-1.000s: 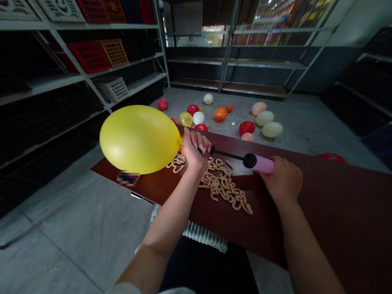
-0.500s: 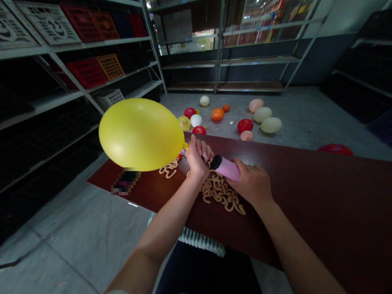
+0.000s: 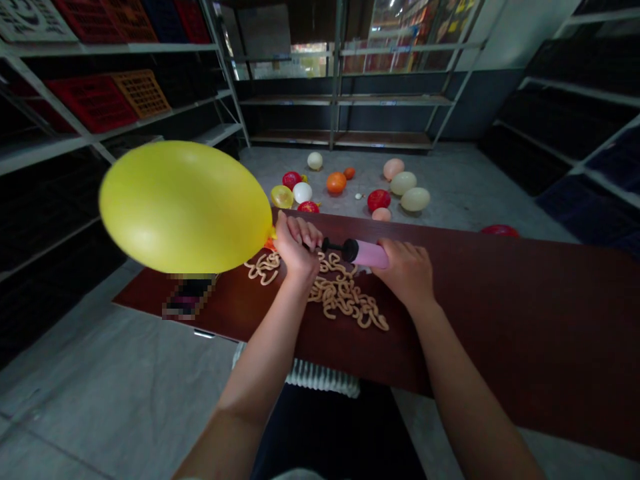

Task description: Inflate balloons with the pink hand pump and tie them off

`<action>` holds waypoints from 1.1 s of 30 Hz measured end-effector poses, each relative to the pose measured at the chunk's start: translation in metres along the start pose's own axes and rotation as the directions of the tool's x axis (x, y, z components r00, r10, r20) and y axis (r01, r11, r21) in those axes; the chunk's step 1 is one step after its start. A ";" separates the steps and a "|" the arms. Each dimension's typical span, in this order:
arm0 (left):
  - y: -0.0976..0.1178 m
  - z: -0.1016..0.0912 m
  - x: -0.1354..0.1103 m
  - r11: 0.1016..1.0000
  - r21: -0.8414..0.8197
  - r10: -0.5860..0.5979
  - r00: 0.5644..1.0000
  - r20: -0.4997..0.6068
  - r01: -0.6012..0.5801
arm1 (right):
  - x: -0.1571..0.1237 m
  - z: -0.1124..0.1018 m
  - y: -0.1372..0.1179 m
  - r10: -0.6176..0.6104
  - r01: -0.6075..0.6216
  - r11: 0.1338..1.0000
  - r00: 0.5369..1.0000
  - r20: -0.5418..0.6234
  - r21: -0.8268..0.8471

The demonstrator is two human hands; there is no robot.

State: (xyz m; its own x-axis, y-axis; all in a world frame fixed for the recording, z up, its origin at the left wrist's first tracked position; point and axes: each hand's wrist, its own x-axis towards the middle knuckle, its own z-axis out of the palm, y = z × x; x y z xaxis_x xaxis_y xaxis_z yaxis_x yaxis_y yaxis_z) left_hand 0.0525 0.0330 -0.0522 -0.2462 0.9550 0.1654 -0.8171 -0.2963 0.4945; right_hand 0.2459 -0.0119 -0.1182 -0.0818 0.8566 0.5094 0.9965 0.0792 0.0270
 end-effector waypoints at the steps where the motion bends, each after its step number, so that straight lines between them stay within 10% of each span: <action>1: 0.003 0.000 0.001 1.000 0.007 0.011 1.000 -0.014 -0.011 | 0.000 0.001 0.004 0.023 -0.023 1.000 1.000 0.013 -0.005; 14: 0.021 -0.001 0.005 0.990 0.073 0.120 0.992 -0.025 -0.118 | -0.001 -0.002 0.016 0.198 -0.201 0.979 0.977 0.083 0.031; 33: -0.027 0.006 -0.016 0.982 0.160 -0.094 0.995 -0.018 0.096 | -0.006 -0.009 -0.014 -0.007 -0.006 0.989 0.996 0.087 0.147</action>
State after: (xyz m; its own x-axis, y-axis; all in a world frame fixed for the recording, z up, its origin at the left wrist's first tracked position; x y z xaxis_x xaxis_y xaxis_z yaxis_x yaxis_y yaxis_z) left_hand 0.0822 0.0253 -0.0632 -0.1778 0.9787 0.1025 -0.7427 -0.2018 0.6385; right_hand 0.2329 -0.0222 -0.1140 -0.0901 0.8971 0.4325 0.9835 0.1485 -0.1032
